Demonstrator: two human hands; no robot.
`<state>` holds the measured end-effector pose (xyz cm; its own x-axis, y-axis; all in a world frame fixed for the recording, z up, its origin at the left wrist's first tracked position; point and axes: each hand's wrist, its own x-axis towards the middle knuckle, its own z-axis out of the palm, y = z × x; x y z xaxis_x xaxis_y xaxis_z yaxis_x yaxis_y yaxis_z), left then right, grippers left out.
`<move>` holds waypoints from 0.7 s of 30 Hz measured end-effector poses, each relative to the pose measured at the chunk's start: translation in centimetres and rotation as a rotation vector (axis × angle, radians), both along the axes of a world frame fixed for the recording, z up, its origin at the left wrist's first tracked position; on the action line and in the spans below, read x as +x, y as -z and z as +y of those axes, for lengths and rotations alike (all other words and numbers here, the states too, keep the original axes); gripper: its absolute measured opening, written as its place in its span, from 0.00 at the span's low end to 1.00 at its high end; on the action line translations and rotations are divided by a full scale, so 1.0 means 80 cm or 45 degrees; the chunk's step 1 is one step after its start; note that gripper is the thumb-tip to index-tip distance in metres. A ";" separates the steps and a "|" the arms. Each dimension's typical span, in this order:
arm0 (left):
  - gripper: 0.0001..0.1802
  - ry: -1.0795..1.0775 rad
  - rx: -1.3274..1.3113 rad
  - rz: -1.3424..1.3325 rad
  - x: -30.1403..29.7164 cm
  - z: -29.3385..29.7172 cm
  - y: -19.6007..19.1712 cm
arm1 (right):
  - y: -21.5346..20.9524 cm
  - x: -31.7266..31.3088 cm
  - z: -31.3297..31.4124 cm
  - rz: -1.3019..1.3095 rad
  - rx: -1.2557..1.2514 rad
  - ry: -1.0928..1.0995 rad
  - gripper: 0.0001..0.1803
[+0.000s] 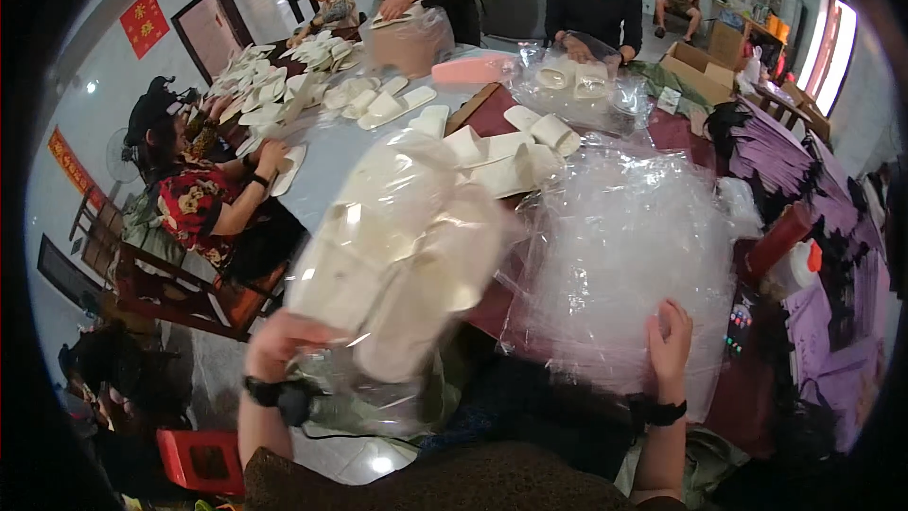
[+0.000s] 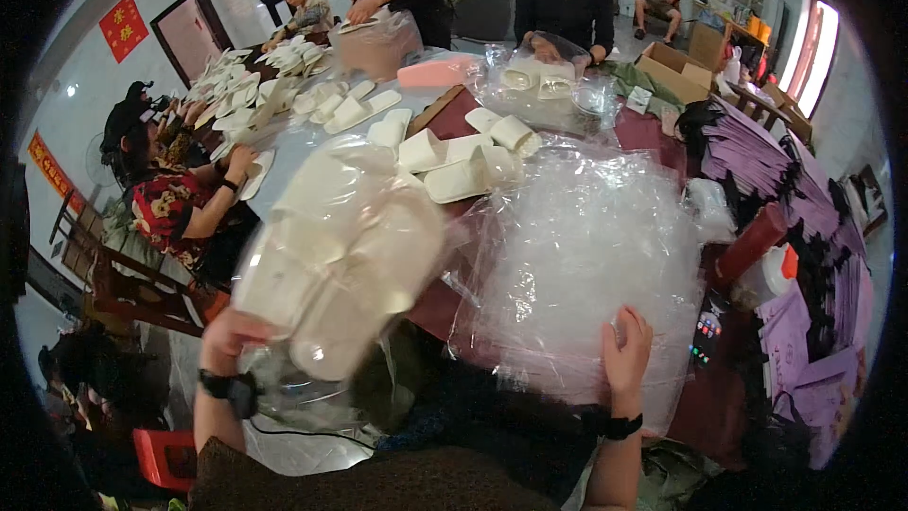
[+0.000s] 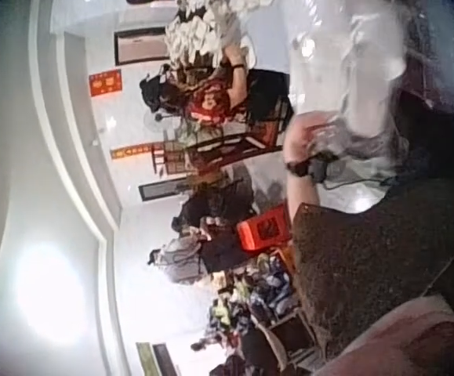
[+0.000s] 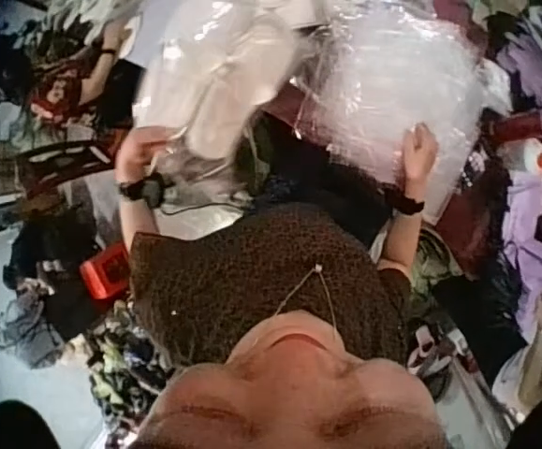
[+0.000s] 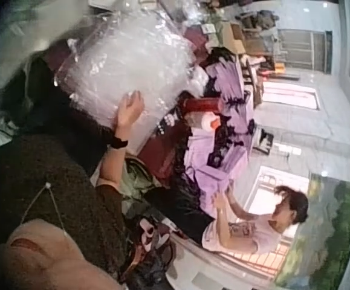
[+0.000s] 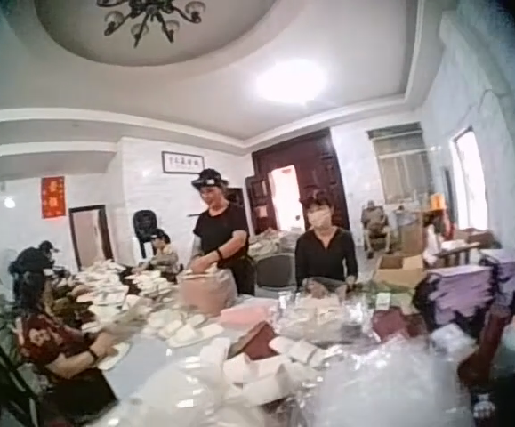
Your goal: The person is organizing, sorting, and packaging white slippers into plastic bags in a shoe manufacturing facility.
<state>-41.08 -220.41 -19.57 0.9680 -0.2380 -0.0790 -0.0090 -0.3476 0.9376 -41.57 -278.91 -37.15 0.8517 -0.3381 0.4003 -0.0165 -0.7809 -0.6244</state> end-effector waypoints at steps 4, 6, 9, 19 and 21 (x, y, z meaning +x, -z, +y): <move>0.20 -0.415 0.095 0.534 -0.046 0.070 -0.069 | -0.001 0.002 0.000 0.048 0.015 0.001 0.19; 0.19 -0.311 0.135 0.544 -0.042 0.074 -0.067 | -0.001 0.000 -0.002 0.043 0.010 0.009 0.19; 0.14 -0.076 0.545 0.737 -0.019 0.086 -0.022 | -0.005 -0.002 -0.002 0.052 0.010 0.012 0.19; 0.38 0.104 1.666 0.353 0.034 0.117 0.259 | -0.009 0.006 0.016 0.010 0.022 -0.003 0.19; 0.41 0.353 1.805 0.601 0.079 0.018 0.221 | -0.002 0.002 0.002 0.023 -0.005 0.065 0.18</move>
